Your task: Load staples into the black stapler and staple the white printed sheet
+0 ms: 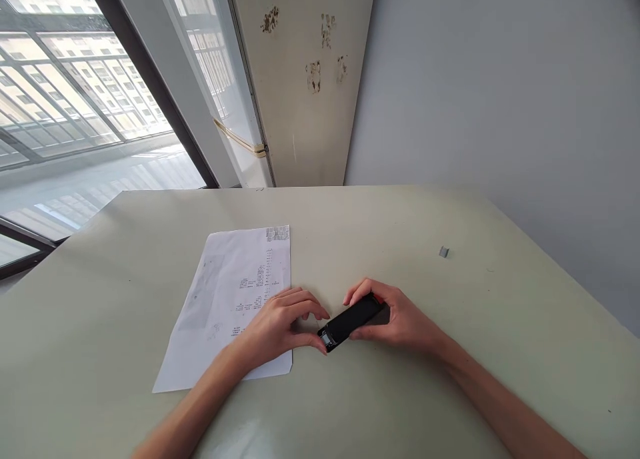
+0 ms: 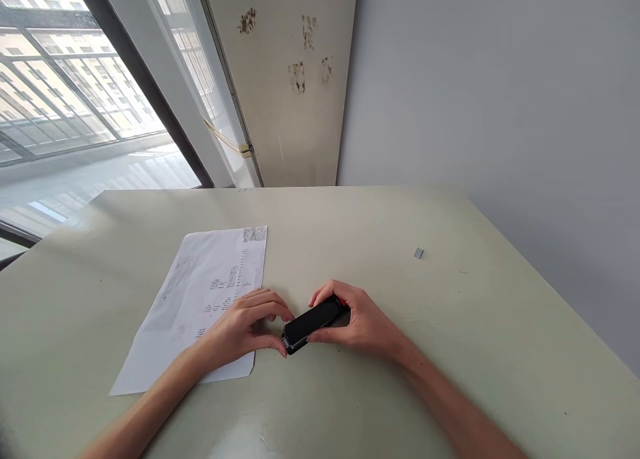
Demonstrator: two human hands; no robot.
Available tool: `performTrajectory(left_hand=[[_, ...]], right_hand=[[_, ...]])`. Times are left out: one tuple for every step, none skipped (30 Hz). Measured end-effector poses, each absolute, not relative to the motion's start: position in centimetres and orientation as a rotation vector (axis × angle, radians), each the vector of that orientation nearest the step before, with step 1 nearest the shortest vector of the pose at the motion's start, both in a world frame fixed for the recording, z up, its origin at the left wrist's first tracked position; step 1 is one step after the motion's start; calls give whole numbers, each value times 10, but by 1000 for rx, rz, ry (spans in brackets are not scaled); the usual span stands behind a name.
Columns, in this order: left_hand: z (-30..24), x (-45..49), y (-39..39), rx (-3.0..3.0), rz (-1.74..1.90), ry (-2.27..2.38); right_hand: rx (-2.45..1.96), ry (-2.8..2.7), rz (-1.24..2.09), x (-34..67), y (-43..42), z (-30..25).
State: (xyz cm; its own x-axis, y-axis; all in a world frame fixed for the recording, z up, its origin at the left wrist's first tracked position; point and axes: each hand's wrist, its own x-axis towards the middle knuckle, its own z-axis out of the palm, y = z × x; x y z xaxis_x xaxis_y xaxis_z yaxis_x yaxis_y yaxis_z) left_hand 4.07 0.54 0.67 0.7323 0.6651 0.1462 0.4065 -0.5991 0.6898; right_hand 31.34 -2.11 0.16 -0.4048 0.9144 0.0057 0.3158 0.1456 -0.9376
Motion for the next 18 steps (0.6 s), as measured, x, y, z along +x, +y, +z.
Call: performTrajectory(left_hand=[[6, 41, 5, 2307, 515, 800], [6, 41, 5, 2330, 509, 797], [6, 41, 5, 2350, 506, 797], [6, 41, 4, 2368, 506, 797], [5, 40, 4, 2383, 507, 796], [5, 40, 4, 2396, 509, 792], [5, 40, 4, 2406, 508, 787], [5, 39, 4, 2414, 510, 783], [4, 39, 3, 2422, 515, 777], [4, 39, 3, 2429, 523, 770], [3, 39, 3, 2437, 533, 764], [3, 39, 3, 2445, 543, 760], [3, 39, 3, 2453, 552, 760], [2, 39, 3, 2462, 555, 762], [2, 40, 3, 2469, 551, 766], [1, 40, 3, 2476, 549, 767], [1, 40, 3, 2482, 549, 769], [0, 40, 3, 2488, 547, 771]], right_hand=[[-1170, -1810, 1259, 311, -22, 2], [-1158, -1802, 1261, 309, -24, 1], [-1148, -1792, 1265, 307, -25, 1], [-1139, -1781, 1273, 305, -26, 1], [-1133, -1770, 1282, 304, -27, 1], [-1130, -1760, 1290, 302, -28, 1], [-1132, -1751, 1295, 302, -28, 1], [-1135, -1744, 1299, 301, -29, 1], [-1136, -1738, 1301, 301, -29, 1], [-1135, -1733, 1301, 301, -30, 0], [-1135, -1727, 1301, 301, -30, 0], [-1134, -1723, 1301, 300, -30, -1], [-1133, -1718, 1299, 300, -30, -2], [-1132, -1716, 1297, 300, -30, -2], [-1131, -1714, 1294, 300, -30, -3], [-1129, -1714, 1292, 299, -30, -3], [-1125, -1714, 1292, 299, -30, -3], [-1122, -1717, 1291, 299, -30, -4]])
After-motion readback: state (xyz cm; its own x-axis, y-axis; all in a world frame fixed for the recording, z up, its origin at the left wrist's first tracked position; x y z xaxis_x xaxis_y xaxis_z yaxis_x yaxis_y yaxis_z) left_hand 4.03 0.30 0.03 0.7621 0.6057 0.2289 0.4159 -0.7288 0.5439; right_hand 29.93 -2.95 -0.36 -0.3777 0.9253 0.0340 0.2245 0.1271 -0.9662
